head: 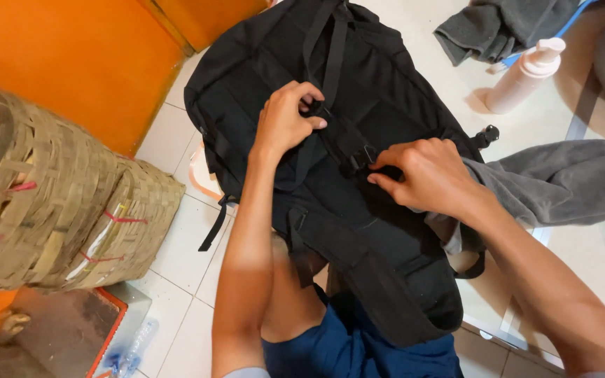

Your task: Cleaning the side straps and buckles of a black backpack using a grey cloth.

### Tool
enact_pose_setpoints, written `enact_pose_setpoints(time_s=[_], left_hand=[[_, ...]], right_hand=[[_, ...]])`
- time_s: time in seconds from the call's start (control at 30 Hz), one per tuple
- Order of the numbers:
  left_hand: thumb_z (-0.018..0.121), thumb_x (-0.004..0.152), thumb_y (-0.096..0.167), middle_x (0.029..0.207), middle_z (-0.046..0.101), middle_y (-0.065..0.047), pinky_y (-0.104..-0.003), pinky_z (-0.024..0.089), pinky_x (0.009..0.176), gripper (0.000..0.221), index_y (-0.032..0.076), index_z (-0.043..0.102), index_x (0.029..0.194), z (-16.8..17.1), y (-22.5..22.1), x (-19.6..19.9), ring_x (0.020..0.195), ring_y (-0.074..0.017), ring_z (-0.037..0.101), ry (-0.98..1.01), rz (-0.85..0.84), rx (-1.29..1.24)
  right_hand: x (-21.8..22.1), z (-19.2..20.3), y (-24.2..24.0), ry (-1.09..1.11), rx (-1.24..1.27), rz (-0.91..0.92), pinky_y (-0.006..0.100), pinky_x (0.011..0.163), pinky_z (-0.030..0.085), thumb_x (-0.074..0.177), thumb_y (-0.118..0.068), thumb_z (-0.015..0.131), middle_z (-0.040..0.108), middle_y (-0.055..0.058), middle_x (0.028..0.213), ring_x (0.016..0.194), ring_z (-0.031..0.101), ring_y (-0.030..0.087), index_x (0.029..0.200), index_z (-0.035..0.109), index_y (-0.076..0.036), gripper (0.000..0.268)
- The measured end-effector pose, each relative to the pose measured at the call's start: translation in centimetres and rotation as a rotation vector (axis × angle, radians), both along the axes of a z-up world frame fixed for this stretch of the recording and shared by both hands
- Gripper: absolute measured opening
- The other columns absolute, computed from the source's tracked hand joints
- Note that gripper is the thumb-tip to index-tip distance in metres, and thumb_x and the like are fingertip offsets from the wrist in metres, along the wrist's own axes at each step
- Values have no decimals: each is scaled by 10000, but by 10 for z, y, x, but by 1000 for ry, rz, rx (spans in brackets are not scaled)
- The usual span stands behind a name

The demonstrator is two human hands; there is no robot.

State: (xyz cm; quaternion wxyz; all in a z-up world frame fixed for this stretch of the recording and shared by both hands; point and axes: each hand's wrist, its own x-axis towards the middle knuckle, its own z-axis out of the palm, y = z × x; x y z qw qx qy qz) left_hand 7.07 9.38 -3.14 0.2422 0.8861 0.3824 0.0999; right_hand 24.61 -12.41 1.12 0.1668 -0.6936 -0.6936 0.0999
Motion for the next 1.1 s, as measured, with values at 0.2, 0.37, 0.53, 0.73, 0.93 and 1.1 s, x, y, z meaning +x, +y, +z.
enact_pose_setpoints(time_s=[0.2,0.37,0.53,0.73,0.93,1.1], left_hand=[[897,787,166,1139,611,-6,-526,548,937,363,200,609,1006,12,-29,0,1164,-328,621,-249,8,104],[705,903,-30,914,510,-4,-233,494,840,299,144,483,1003,24,-48,6,842,-107,613,-991,-11,-119],[654,937,-36,754,556,-58,-299,500,742,398,120,453,1244,34,-28,-15,689,-149,562,-1493,280,-86],[480,1096,290,653,297,1,-272,414,525,224,92,571,1150,70,-62,-21,523,-94,321,-1431,308,104],[632,954,285,628,461,46,-319,343,546,237,161,482,820,65,-88,4,555,-131,469,-737,98,180],[625,875,290,812,713,-103,-525,457,581,273,117,442,980,46,-100,23,728,-445,683,-304,-72,194]], right_hand=[[14,-8,5,77,-55,-1,504,641,568,857,-381,733,747,16,722,738,728,365,924,798,-256,156],[13,-12,4,24,-143,-25,420,584,453,930,-443,705,681,-2,558,669,675,277,899,798,-279,191],[8,-7,5,6,-162,-35,421,542,400,961,-405,671,662,14,536,592,625,294,917,807,-274,194],[10,-12,7,9,-141,-28,399,502,372,966,-405,675,669,3,524,560,623,263,958,819,-284,188],[13,5,6,208,-77,-6,346,548,402,936,-344,730,700,-7,578,547,608,179,964,817,-245,135],[14,31,1,646,53,-123,227,492,270,981,-153,778,608,-28,656,531,353,36,1042,788,-100,82]])
